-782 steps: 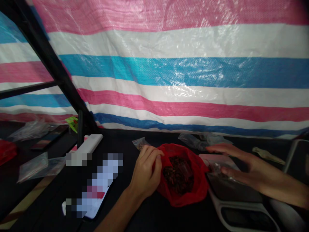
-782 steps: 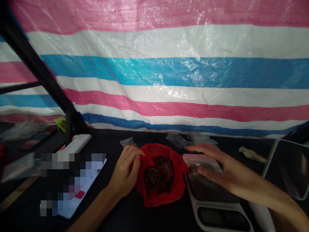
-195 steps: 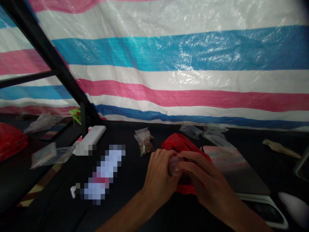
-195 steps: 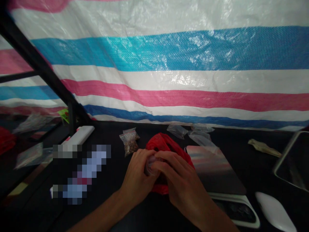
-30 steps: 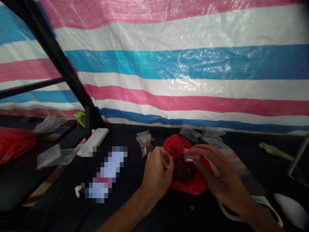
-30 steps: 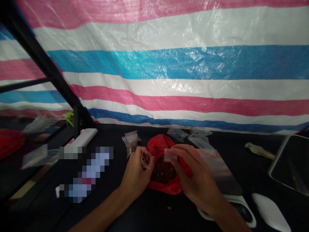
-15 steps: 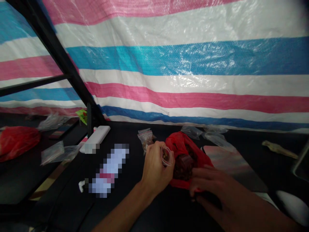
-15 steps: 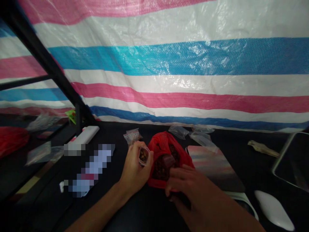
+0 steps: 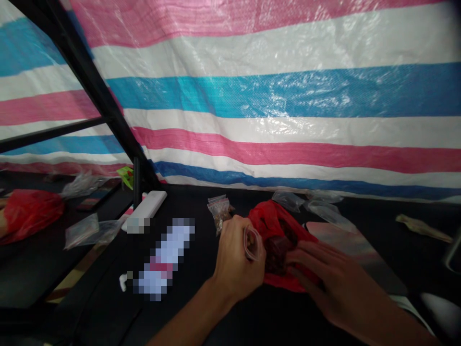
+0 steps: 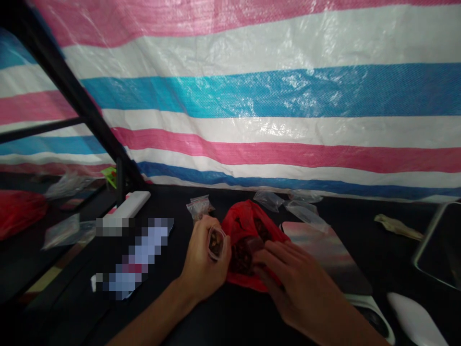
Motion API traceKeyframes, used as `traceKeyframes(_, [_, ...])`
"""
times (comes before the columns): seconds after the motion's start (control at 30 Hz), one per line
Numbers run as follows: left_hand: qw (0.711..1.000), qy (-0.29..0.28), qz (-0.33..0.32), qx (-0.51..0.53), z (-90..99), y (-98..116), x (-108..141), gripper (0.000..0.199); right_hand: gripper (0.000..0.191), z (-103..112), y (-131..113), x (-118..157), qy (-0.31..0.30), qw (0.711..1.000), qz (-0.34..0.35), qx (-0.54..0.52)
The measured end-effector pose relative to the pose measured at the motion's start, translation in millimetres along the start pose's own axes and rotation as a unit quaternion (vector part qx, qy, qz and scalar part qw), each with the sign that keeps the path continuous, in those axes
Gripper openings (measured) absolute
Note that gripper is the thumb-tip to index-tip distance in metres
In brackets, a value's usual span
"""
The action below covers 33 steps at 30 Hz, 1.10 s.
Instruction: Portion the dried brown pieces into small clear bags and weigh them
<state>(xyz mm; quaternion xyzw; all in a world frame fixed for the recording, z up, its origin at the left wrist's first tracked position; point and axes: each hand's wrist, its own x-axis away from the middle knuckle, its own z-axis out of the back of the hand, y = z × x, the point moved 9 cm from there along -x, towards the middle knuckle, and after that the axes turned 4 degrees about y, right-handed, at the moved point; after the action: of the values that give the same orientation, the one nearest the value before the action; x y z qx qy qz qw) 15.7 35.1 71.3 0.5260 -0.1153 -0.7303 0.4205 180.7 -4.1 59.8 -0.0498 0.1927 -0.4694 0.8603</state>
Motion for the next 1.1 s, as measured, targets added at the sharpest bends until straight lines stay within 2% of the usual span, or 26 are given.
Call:
traceKeyframes(0.07, [0.999, -0.008, -0.037, 0.029, -2.0, 10, 5, 0.027, 0.027, 10, 8, -2, 0.074, 0.996, 0.01, 0.051])
traceKeyframes(0.17, [0.996, -0.036, -0.054, 0.068, -8.4, 17, 13, 0.047, 0.03, 21, 6, -3, 0.143, 0.987, 0.026, 0.073])
traceKeyframes(0.3, [0.986, -0.081, -0.11, 0.091, -17.6, 27, 21, 0.071, 0.031, 30, -22, 0, 0.174, 0.981, 0.078, 0.032])
traceKeyframes(0.4, [0.982, -0.099, -0.103, 0.122, -21.1, 26, 21, 0.081, 0.022, 38, -40, 2, 0.205, 0.972, 0.111, 0.025])
traceKeyframes(0.5, [0.981, -0.109, -0.089, 0.136, -22.1, 27, 19, 0.075, 0.023, 45, -49, 1, 0.23, 0.964, 0.132, 0.024])
traceKeyframes(0.67, [0.988, -0.112, -0.036, 0.1, -20.7, 26, 13, 0.044, 0.024, 51, -49, 3, 0.247, 0.958, 0.146, 0.017])
traceKeyframes(0.8, [0.995, -0.092, 0.033, 0.038, -16.4, 13, 9, 0.022, 0.019, 52, -22, 6, 0.291, 0.954, 0.069, 0.037])
traceKeyframes(0.87, [0.993, -0.082, 0.081, 0.01, -15.3, 1, 8, 0.017, 0.02, 44, -2, 4, 0.27, 0.961, 0.014, 0.06])
traceKeyframes(0.97, [0.986, -0.083, 0.144, -0.018, -18.0, -17, 10, 0.026, 0.027, 20, 22, -2, 0.176, 0.979, -0.03, 0.099])
traceKeyframes(1.1, [0.974, -0.123, 0.188, -0.008, -28.0, -34, 14, 0.031, 0.042, -4, 32, -4, 0.104, 0.987, -0.047, 0.112])
